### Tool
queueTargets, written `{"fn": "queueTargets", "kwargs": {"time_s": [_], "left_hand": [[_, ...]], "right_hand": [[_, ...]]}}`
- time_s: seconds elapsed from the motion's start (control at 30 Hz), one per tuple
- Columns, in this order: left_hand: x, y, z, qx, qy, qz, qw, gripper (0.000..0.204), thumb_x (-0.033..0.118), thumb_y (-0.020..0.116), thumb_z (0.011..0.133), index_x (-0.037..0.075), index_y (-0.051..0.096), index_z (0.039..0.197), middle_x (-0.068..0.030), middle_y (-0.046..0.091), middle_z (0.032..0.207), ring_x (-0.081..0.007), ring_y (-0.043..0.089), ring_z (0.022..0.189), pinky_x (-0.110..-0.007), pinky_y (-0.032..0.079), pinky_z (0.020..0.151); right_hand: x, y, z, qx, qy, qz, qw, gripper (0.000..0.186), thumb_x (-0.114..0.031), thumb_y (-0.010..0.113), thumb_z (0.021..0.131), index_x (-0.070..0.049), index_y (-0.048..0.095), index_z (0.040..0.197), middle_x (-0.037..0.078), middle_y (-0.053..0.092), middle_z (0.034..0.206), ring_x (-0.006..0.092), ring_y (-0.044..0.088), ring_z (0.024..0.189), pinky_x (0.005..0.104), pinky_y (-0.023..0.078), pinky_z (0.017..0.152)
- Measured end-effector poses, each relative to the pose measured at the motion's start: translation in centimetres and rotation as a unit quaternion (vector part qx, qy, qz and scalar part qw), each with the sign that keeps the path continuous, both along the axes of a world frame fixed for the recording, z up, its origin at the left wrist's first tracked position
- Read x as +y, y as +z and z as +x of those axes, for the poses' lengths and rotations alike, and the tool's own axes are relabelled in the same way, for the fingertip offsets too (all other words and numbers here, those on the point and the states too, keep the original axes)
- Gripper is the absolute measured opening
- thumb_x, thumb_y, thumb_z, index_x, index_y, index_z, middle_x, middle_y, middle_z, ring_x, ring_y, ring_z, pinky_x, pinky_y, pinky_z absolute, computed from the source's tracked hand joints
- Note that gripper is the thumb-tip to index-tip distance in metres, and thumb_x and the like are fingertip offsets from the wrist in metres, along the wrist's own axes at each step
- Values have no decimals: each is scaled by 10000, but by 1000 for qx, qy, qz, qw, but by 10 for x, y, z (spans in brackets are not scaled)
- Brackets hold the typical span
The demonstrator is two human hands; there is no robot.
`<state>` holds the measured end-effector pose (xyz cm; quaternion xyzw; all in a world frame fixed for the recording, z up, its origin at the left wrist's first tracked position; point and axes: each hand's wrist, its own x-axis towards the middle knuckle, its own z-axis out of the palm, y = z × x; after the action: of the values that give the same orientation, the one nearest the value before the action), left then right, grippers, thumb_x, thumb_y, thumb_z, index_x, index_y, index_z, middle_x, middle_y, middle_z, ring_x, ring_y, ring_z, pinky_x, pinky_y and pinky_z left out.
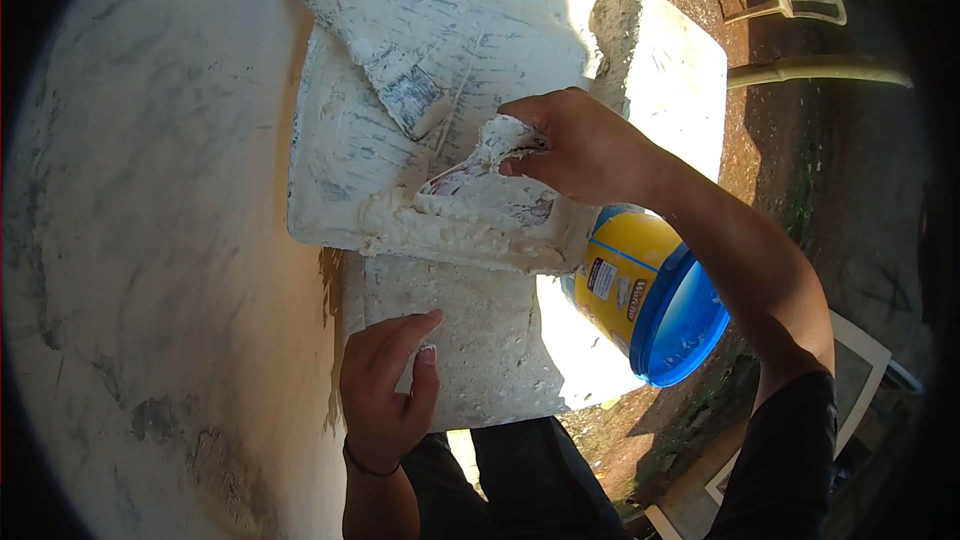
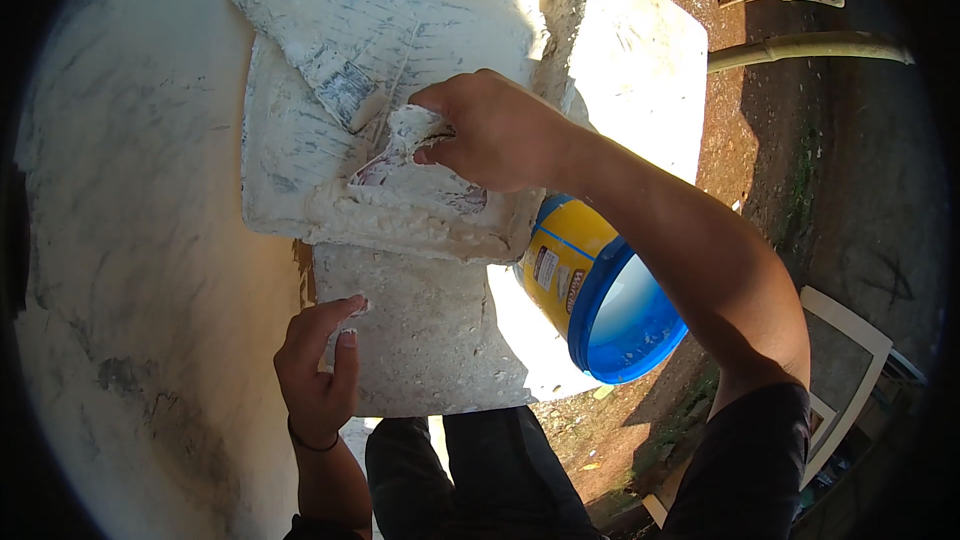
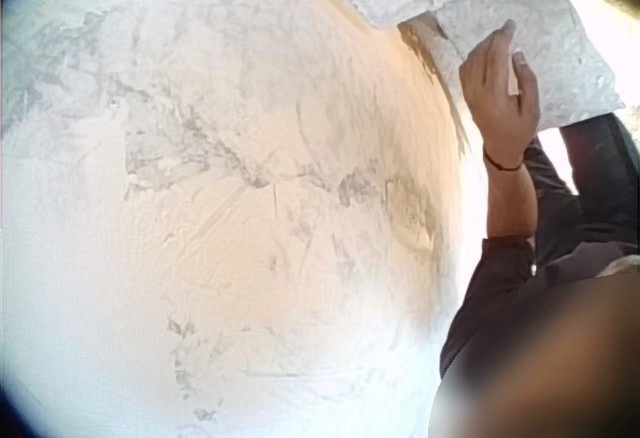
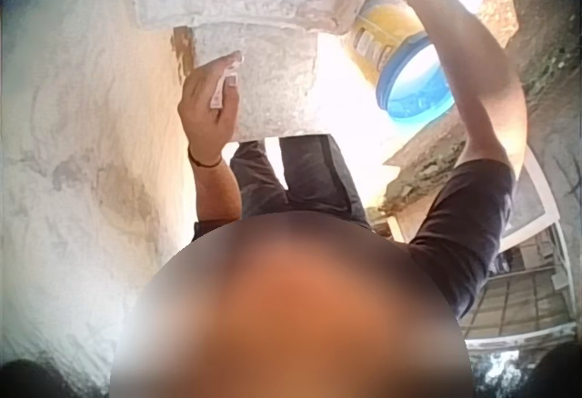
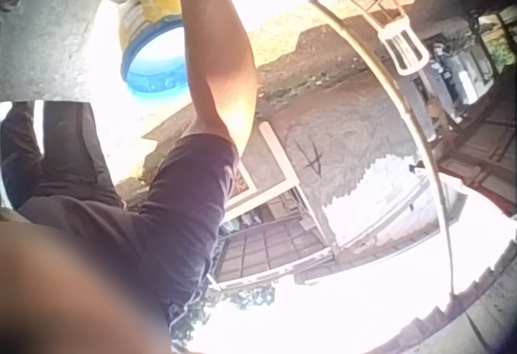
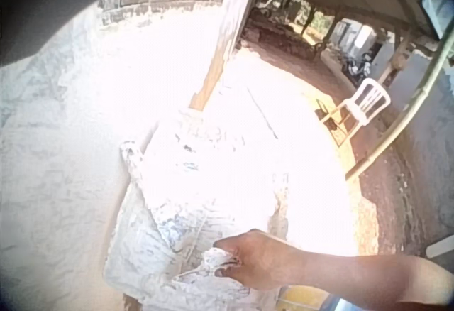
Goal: The person patches and smooths a wall by applying filler material from a filler tray to the wall with a putty knife.
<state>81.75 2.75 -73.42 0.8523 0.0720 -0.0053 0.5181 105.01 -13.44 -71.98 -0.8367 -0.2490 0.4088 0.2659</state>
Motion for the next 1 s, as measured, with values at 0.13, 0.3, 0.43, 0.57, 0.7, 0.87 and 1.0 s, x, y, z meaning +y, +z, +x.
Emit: {"fn": "queueTargets", "kwargs": {"time_s": [0.13, 0.3, 0.43, 0.57, 0.7, 0.87, 1.0], "left_hand": [[-2, -3, 3, -20, 11, -12, 1000, 325, -7, 588, 748, 34, 660, 1062, -112, 669, 980, -266, 610, 865, -348, 473, 779], [-2, -4, 14, -39, 11, -14, 999, 327, -12, 585, 744, 29, 658, 1060, -110, 672, 984, -264, 615, 867, -345, 477, 775], [-3, -4, 18, -53, 9, -18, 998, 327, -18, 586, 742, 25, 656, 1059, -108, 673, 983, -260, 616, 867, -344, 480, 777], [-5, -5, 18, -51, 13, -25, 998, 326, -20, 586, 743, 25, 655, 1059, -106, 674, 986, -257, 617, 867, -341, 480, 780], [-7, -5, 20, -54, 9, -25, 998, 319, -23, 584, 748, 25, 657, 1055, -105, 673, 983, -259, 617, 868, -340, 482, 776], [-9, -4, 20, -51, 8, -25, 998, 313, -23, 584, 751, 24, 659, 1051, -105, 673, 980, -259, 617, 869, -340, 484, 771], [-8, -1, 21, -43, 0, -19, 999, 278, -28, 554, 779, -9, 648, 1039, -140, 675, 977, -272, 636, 882, -343, 491, 794]], "right_hand": [[-1, 0, -2, -2, -17, -13, 1000, 346, -145, 672, 829, -10, 625, 1144, 207, 668, 1011, 331, 648, 924, 369, 499, 840], [-5, -5, -3, -53, 58, -11, 997, 350, -148, 677, 821, -2, 626, 1135, 216, 667, 994, 338, 649, 915, 373, 504, 831], [-3, 3, -1, -3, -23, -25, 999, 310, -63, 681, 805, 1, 627, 1104, 174, 686, 970, 255, 671, 874, 345, 511, 807], [-10, -1, -1, -41, 35, -2, 999, 332, -122, 685, 803, 6, 632, 1105, 212, 669, 962, 351, 645, 906, 385, 506, 813], [-9, 2, -1, -27, 38, -26, 999, 305, -58, 680, 804, -10, 634, 1102, 182, 681, 961, 272, 669, 881, 350, 511, 817], [-13, 2, -4, -38, 35, -11, 999, 314, -65, 679, 805, 6, 625, 1106, 185, 680, 961, 273, 669, 892, 352, 511, 820], [-15, 4, -1, -45, 63, -31, 997, 312, -77, 674, 809, 6, 625, 1105, 184, 683, 968, 271, 673, 899, 352, 514, 818]]}}
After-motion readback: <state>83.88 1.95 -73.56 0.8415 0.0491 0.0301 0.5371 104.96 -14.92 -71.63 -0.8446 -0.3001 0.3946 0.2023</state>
